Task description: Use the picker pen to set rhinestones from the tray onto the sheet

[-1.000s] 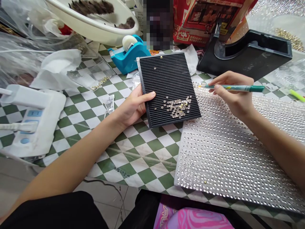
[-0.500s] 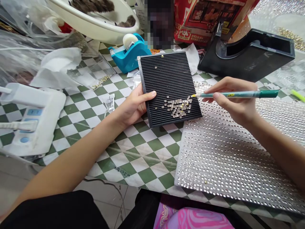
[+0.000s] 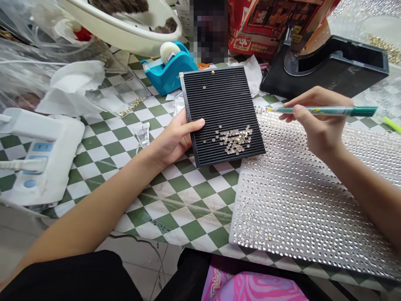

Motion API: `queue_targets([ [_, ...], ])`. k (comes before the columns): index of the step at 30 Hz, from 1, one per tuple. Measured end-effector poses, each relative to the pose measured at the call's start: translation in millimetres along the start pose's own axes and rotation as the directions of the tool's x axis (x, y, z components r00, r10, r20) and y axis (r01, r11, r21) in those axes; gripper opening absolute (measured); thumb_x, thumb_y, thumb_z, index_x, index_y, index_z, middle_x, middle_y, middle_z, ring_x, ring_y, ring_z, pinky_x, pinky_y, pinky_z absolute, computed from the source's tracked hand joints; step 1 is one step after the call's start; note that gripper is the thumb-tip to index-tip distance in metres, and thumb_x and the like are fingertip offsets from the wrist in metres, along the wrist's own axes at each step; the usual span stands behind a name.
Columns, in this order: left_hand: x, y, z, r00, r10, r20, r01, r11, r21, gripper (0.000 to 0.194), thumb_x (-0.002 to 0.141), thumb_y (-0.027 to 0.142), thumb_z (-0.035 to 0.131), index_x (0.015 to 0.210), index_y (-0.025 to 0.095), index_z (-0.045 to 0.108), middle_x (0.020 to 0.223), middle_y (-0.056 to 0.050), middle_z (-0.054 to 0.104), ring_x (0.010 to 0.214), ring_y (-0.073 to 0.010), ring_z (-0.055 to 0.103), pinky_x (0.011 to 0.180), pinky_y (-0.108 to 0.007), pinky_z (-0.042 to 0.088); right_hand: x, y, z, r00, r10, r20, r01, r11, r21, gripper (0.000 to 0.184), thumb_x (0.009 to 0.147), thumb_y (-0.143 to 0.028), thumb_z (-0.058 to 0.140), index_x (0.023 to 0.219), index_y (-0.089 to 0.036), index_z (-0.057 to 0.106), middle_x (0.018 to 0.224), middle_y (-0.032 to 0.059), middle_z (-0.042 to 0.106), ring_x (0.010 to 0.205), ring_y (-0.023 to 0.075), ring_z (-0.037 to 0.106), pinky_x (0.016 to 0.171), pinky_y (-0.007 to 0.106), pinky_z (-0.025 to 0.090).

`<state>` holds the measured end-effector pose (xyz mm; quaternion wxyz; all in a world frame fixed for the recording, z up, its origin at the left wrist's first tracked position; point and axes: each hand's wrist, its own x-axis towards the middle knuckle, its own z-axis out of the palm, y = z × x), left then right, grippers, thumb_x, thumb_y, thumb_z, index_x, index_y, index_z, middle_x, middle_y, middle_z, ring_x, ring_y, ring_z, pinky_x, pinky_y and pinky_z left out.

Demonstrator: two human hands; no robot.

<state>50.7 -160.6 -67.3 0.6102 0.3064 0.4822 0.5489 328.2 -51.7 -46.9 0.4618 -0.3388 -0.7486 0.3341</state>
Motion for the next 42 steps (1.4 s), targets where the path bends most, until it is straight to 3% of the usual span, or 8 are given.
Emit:
queue_targets([
  [3, 0, 0, -0.3, 1.0, 0.001, 0.013, -0.001, 1.0, -0.001, 0.052, 0.081, 0.02, 0.08, 0.128, 0.017, 0.059, 0.135, -0.011, 0.071, 0.127, -0.0351, 0.067, 0.08, -0.03, 0.068, 1, 6, 1, 0.999, 0.033, 0.037, -0.032, 0.999, -0.032, 0.008, 0.08, -0.017, 0.069, 0.08, -0.019, 0.077, 0.074, 0.0031, 0.073, 0.063, 0.0153, 0.071, 0.056, 0.028, 0.053],
  [10, 1, 0, -1.2, 0.999, 0.002, 0.042, -0.004, 0.999, 0.051, 0.054, 0.085, 0.02, 0.075, 0.134, 0.017, 0.054, 0.146, -0.011, 0.065, 0.131, -0.0324, 0.065, 0.089, -0.031, 0.066, 1, 8, 4, 0.997, 0.029, 0.065, -0.024, 0.996, -0.086, 0.009, 0.079, -0.019, 0.066, 0.078, -0.018, 0.076, 0.075, 0.0012, 0.074, 0.066, 0.0156, 0.073, 0.057, 0.027, 0.053],
  [19, 1, -1, -1.3, 0.998, 0.018, 0.053, -0.02, 0.998, 0.052, 0.05, 0.085, 0.02, 0.074, 0.131, 0.017, 0.054, 0.143, -0.01, 0.066, 0.13, -0.0322, 0.065, 0.091, -0.032, 0.066, -2, -1, 1, 0.997, -0.058, 0.06, 0.053, 0.996, 0.071, 0.01, 0.084, -0.016, 0.071, 0.086, -0.02, 0.08, 0.079, 0.0014, 0.076, 0.066, 0.0135, 0.072, 0.058, 0.024, 0.057],
  [25, 1, -1, -1.8, 0.999, 0.01, 0.042, -0.012, 0.998, 0.055, 0.053, 0.084, 0.02, 0.074, 0.133, 0.017, 0.054, 0.141, -0.01, 0.067, 0.13, -0.0331, 0.066, 0.088, -0.032, 0.067, -8, -16, 0, 0.947, -0.126, 0.296, 0.119, 0.992, 0.041, 0.02, 0.088, -0.015, 0.07, 0.1, -0.028, 0.08, 0.094, -0.0008, 0.079, 0.082, 0.017, 0.076, 0.069, 0.029, 0.06],
  [30, 2, -1, -1.1, 0.999, 0.012, 0.049, -0.015, 0.998, 0.057, 0.056, 0.083, 0.021, 0.074, 0.134, 0.017, 0.052, 0.143, -0.01, 0.066, 0.133, -0.0358, 0.063, 0.091, -0.035, 0.066, -9, -17, 1, 0.926, -0.142, 0.349, 0.151, 0.988, 0.0, 0.023, 0.089, -0.014, 0.069, 0.1, -0.031, 0.08, 0.094, -0.0016, 0.079, 0.083, 0.0188, 0.075, 0.073, 0.033, 0.06],
  [33, 2, -1, -0.9, 0.998, 0.014, 0.057, -0.017, 0.999, 0.037, 0.054, 0.083, 0.021, 0.075, 0.131, 0.017, 0.053, 0.144, -0.01, 0.065, 0.136, -0.0354, 0.061, 0.095, -0.035, 0.065, -9, -17, 1, 0.937, -0.137, 0.322, 0.135, 0.99, 0.028, 0.023, 0.091, -0.016, 0.069, 0.102, -0.032, 0.08, 0.094, -0.0018, 0.079, 0.081, 0.0181, 0.075, 0.071, 0.032, 0.061],
  [39, 2, -2, -1.8, 0.999, 0.013, 0.048, -0.016, 0.998, 0.061, 0.054, 0.083, 0.023, 0.075, 0.133, 0.019, 0.053, 0.139, -0.009, 0.068, 0.135, -0.0376, 0.061, 0.096, -0.039, 0.065, -4, -6, -1, 0.993, -0.097, 0.063, 0.095, 0.995, 0.035, 0.011, 0.09, -0.028, 0.073, 0.093, -0.035, 0.082, 0.082, -0.0013, 0.076, 0.067, 0.0172, 0.072, 0.059, 0.033, 0.06],
  [42, 3, -2, -1.8, 0.999, 0.017, 0.038, -0.019, 0.998, 0.065, 0.054, 0.082, 0.022, 0.074, 0.132, 0.019, 0.054, 0.136, -0.007, 0.069, 0.133, -0.0374, 0.063, 0.092, -0.038, 0.066, -3, -1, -2, 0.994, -0.082, 0.068, 0.081, 0.996, 0.021, 0.009, 0.089, -0.03, 0.074, 0.091, -0.035, 0.082, 0.08, -0.0005, 0.075, 0.066, 0.0183, 0.071, 0.06, 0.035, 0.06],
])
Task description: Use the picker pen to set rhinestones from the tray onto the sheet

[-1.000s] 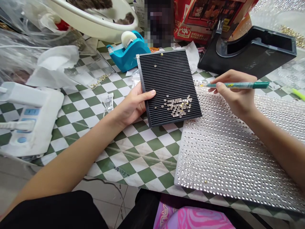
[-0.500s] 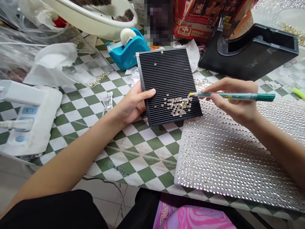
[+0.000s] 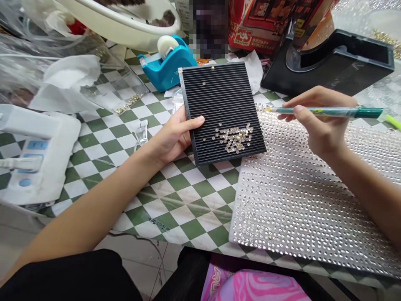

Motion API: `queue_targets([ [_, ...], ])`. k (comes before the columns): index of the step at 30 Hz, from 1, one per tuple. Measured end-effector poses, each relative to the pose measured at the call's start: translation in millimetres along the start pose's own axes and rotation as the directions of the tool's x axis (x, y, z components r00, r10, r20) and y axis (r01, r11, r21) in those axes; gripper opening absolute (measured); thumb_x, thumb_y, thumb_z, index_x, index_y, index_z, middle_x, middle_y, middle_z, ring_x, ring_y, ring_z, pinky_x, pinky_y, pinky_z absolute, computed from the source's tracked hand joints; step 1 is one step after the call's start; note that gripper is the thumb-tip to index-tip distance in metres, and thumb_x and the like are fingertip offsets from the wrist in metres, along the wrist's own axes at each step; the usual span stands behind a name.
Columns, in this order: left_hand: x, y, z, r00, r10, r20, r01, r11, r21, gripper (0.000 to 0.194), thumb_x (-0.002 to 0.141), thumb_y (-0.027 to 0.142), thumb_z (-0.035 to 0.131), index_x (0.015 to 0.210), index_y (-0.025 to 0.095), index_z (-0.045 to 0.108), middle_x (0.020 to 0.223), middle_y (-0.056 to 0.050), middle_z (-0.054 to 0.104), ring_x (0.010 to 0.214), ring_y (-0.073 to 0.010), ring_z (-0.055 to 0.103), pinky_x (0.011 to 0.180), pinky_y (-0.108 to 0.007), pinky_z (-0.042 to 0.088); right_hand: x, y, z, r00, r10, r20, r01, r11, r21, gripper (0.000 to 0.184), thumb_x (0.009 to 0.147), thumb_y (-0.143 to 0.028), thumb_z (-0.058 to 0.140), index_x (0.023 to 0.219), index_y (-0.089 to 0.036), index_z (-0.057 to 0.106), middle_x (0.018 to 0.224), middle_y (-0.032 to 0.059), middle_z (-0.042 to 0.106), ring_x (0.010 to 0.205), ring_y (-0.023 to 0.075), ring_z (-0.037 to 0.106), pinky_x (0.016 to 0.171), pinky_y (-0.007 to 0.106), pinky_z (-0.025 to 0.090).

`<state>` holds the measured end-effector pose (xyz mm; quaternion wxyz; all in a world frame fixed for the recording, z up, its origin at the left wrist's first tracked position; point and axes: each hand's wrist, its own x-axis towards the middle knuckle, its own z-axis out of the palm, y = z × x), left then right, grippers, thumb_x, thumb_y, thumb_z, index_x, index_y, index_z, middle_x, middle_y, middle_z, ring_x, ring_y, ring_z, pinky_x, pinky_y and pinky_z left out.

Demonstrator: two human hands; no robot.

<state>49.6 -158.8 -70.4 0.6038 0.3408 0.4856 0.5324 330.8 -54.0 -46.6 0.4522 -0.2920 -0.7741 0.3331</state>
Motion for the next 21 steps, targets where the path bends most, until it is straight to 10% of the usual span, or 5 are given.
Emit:
queue_targets([
  [21, -2, 4, 4.5, 1.0, -0.015, -0.01, 0.015, 1.0, -0.005, 0.053, 0.082, 0.022, 0.075, 0.13, 0.017, 0.054, 0.145, -0.011, 0.065, 0.137, -0.0359, 0.06, 0.101, -0.039, 0.063, -8, -14, 5, 0.964, -0.061, 0.258, 0.081, 0.995, -0.067, 0.018, 0.089, -0.021, 0.068, 0.098, -0.033, 0.078, 0.091, -0.0033, 0.079, 0.077, 0.0185, 0.075, 0.069, 0.034, 0.061],
])
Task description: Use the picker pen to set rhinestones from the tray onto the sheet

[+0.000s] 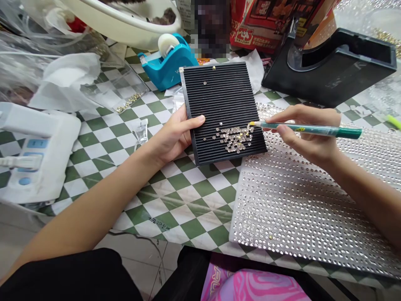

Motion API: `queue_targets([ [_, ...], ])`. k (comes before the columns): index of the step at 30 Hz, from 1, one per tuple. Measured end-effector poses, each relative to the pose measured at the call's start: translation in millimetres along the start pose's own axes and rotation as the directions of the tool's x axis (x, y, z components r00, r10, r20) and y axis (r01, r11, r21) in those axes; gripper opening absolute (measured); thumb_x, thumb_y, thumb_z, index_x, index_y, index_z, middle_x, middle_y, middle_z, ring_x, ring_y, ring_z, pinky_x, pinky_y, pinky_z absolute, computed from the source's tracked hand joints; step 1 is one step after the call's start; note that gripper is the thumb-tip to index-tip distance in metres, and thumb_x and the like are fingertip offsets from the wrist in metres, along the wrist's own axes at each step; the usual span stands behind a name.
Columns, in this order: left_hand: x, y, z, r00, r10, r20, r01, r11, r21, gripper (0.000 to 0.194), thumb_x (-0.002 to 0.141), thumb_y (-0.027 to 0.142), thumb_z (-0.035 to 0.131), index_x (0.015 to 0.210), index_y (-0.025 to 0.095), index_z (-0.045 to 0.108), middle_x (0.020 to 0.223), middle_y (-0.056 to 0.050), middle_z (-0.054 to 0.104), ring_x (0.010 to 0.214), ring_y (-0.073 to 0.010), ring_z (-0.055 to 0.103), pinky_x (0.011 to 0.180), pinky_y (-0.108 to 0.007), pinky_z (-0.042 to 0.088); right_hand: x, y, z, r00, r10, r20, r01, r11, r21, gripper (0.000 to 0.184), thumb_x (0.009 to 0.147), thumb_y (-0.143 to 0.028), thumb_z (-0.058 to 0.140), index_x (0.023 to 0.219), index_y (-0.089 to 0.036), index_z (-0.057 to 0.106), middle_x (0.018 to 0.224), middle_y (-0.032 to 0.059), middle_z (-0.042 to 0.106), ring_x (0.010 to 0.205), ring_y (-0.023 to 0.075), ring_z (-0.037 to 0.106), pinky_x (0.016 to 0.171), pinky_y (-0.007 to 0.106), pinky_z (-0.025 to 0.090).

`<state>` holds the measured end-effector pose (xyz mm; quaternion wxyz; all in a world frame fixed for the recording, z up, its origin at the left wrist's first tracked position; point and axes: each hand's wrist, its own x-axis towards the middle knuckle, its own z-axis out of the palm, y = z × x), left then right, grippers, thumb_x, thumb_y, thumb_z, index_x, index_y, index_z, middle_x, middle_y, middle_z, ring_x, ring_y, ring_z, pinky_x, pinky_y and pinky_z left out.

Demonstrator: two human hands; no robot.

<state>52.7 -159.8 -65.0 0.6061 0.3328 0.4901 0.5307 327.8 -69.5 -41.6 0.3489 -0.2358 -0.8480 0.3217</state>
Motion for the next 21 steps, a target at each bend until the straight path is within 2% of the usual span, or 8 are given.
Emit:
queue_targets([
  [7, 1, -1, -1.3, 1.0, -0.004, -0.016, 0.004, 1.0, -0.003, 0.056, 0.081, 0.022, 0.076, 0.132, 0.018, 0.055, 0.14, -0.008, 0.068, 0.133, -0.0352, 0.063, 0.094, -0.038, 0.066, -1, -2, 1, 0.999, 0.013, -0.042, -0.011, 0.998, 0.061, 0.021, 0.09, -0.019, 0.068, 0.102, -0.033, 0.079, 0.094, -0.0022, 0.08, 0.08, 0.0181, 0.076, 0.069, 0.033, 0.062],
  [11, 1, -3, -2.1, 1.0, 0.004, -0.017, -0.004, 1.0, -0.008, 0.055, 0.079, 0.022, 0.077, 0.13, 0.018, 0.056, 0.137, -0.008, 0.069, 0.133, -0.0358, 0.063, 0.093, -0.037, 0.066, 2, 6, 0, 0.971, 0.024, -0.237, -0.008, 0.998, 0.066, 0.015, 0.088, -0.02, 0.07, 0.094, -0.027, 0.081, 0.084, 0.0011, 0.078, 0.071, 0.0178, 0.074, 0.06, 0.031, 0.059],
  [13, 1, -3, -1.6, 1.0, 0.004, -0.009, -0.004, 1.0, -0.012, 0.053, 0.079, 0.022, 0.077, 0.127, 0.019, 0.056, 0.135, -0.008, 0.07, 0.134, -0.0358, 0.062, 0.094, -0.037, 0.065, 4, 15, -2, 0.939, 0.05, -0.341, -0.045, 0.999, 0.022, 0.012, 0.086, -0.02, 0.071, 0.088, -0.024, 0.081, 0.078, 0.0023, 0.076, 0.067, 0.018, 0.073, 0.055, 0.031, 0.055],
  [15, 1, -2, -0.8, 1.0, -0.001, -0.012, 0.001, 1.0, -0.007, 0.051, 0.08, 0.022, 0.077, 0.126, 0.019, 0.056, 0.133, -0.007, 0.071, 0.134, -0.0357, 0.062, 0.094, -0.037, 0.065, 6, 25, -5, 0.917, 0.087, -0.39, -0.104, 0.994, -0.025, 0.01, 0.084, -0.019, 0.071, 0.082, -0.023, 0.08, 0.074, 0.0026, 0.074, 0.063, 0.0173, 0.071, 0.055, 0.031, 0.053],
  [21, 0, -1, -0.2, 1.0, -0.008, -0.027, 0.008, 1.0, 0.014, 0.053, 0.08, 0.022, 0.075, 0.129, 0.019, 0.055, 0.136, -0.008, 0.069, 0.131, -0.0348, 0.064, 0.094, -0.039, 0.065, 8, 37, -9, 0.925, 0.148, -0.349, -0.18, 0.982, -0.06, 0.011, 0.081, -0.018, 0.068, 0.078, -0.024, 0.077, 0.069, 0.0025, 0.072, 0.06, 0.0162, 0.068, 0.055, 0.032, 0.049],
])
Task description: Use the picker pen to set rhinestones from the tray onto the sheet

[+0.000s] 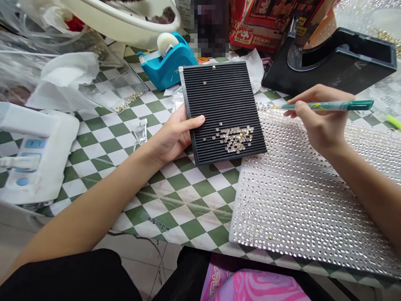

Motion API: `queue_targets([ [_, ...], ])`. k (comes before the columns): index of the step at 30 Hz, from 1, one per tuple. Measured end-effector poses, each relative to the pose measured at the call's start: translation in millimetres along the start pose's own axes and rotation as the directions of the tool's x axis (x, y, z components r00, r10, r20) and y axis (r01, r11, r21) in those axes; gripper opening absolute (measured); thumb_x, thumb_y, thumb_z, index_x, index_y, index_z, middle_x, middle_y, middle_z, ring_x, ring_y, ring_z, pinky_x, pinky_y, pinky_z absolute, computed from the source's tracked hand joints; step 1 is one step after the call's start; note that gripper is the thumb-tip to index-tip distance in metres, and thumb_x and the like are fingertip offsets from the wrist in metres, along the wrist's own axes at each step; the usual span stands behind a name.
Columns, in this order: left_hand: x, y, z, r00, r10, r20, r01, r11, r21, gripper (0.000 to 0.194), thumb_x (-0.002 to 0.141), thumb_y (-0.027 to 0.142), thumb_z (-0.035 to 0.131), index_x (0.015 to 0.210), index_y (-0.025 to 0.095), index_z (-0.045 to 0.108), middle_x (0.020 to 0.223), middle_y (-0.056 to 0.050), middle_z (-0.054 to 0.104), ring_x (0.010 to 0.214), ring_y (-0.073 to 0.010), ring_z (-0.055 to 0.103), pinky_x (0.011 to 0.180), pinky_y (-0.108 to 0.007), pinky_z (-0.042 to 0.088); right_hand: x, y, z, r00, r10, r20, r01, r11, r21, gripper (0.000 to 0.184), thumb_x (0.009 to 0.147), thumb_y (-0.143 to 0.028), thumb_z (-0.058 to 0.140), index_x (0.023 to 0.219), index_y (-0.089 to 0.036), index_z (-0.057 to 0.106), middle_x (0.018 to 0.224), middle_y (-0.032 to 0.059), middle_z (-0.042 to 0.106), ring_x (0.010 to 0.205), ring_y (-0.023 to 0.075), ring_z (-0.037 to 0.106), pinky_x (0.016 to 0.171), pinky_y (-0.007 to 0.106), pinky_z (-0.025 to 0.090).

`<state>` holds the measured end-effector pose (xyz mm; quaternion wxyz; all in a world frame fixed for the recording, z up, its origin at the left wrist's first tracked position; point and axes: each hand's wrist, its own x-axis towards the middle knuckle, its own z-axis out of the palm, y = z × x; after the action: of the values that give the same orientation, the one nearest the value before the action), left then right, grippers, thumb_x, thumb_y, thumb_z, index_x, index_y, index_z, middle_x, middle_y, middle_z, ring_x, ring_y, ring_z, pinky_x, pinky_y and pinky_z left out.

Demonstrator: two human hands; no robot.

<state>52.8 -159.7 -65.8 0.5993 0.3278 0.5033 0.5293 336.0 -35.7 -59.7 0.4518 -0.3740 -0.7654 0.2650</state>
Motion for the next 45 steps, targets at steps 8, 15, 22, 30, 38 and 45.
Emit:
queue_targets([
  [8, 1, -2, -2.5, 1.0, 0.007, 0.011, -0.007, 1.0, -0.018, 0.059, 0.078, 0.026, 0.081, 0.13, 0.018, 0.055, 0.14, -0.011, 0.068, 0.132, -0.0364, 0.063, 0.093, -0.039, 0.065, -1, -7, 1, 1.0, -0.001, 0.016, 0.002, 1.0, -0.005, 0.011, 0.079, -0.017, 0.069, 0.075, -0.022, 0.077, 0.067, 0.003, 0.072, 0.059, 0.0165, 0.069, 0.052, 0.031, 0.047],
  [15, -1, 0, -0.5, 1.0, 0.009, 0.02, -0.009, 1.0, -0.023, 0.055, 0.079, 0.025, 0.081, 0.128, 0.02, 0.056, 0.137, -0.007, 0.07, 0.134, -0.0345, 0.062, 0.093, -0.034, 0.065, 0, -9, -1, 0.999, -0.047, -0.004, 0.047, 0.997, 0.054, 0.009, 0.086, -0.024, 0.071, 0.082, -0.025, 0.079, 0.073, 0.0028, 0.072, 0.061, 0.0162, 0.069, 0.056, 0.031, 0.052],
  [22, -5, -1, 4.8, 0.997, -0.032, 0.066, 0.037, 0.997, -0.064, 0.056, 0.079, 0.024, 0.082, 0.128, 0.018, 0.056, 0.135, -0.009, 0.071, 0.131, -0.0335, 0.065, 0.084, -0.029, 0.065, -11, -53, -2, 0.977, -0.101, 0.186, 0.068, 0.982, 0.175, 0.011, 0.089, -0.025, 0.072, 0.096, -0.027, 0.081, 0.091, 0.0012, 0.079, 0.081, 0.0198, 0.075, 0.07, 0.035, 0.063],
  [30, -7, -3, 4.8, 0.996, -0.045, 0.077, 0.05, 0.997, -0.063, 0.058, 0.081, 0.025, 0.082, 0.133, 0.018, 0.056, 0.14, -0.011, 0.068, 0.129, -0.0326, 0.066, 0.084, -0.03, 0.065, -15, -51, -6, 0.921, -0.176, 0.348, 0.127, 0.979, 0.158, 0.017, 0.081, -0.015, 0.064, 0.082, -0.025, 0.077, 0.076, -0.0009, 0.075, 0.062, 0.0156, 0.066, 0.054, 0.032, 0.045],
  [38, -6, -4, 3.7, 0.996, -0.043, 0.085, 0.046, 0.998, -0.037, 0.054, 0.083, 0.025, 0.079, 0.132, 0.02, 0.057, 0.141, -0.009, 0.068, 0.132, -0.0353, 0.063, 0.09, -0.035, 0.066, -15, -52, -5, 0.91, -0.197, 0.365, 0.162, 0.979, 0.126, 0.017, 0.081, -0.014, 0.063, 0.082, -0.025, 0.076, 0.074, -0.0015, 0.074, 0.061, 0.0144, 0.065, 0.052, 0.032, 0.044],
  [45, -6, -3, 4.2, 0.996, -0.043, 0.082, 0.049, 0.996, -0.072, 0.057, 0.082, 0.021, 0.079, 0.133, 0.017, 0.055, 0.137, -0.009, 0.07, 0.128, -0.0322, 0.066, 0.082, -0.028, 0.065, -3, -36, -3, 0.989, -0.146, 0.031, 0.147, 0.988, -0.038, 0.014, 0.079, -0.021, 0.062, 0.077, -0.022, 0.076, 0.072, -0.0007, 0.074, 0.061, 0.0143, 0.068, 0.055, 0.029, 0.053],
])
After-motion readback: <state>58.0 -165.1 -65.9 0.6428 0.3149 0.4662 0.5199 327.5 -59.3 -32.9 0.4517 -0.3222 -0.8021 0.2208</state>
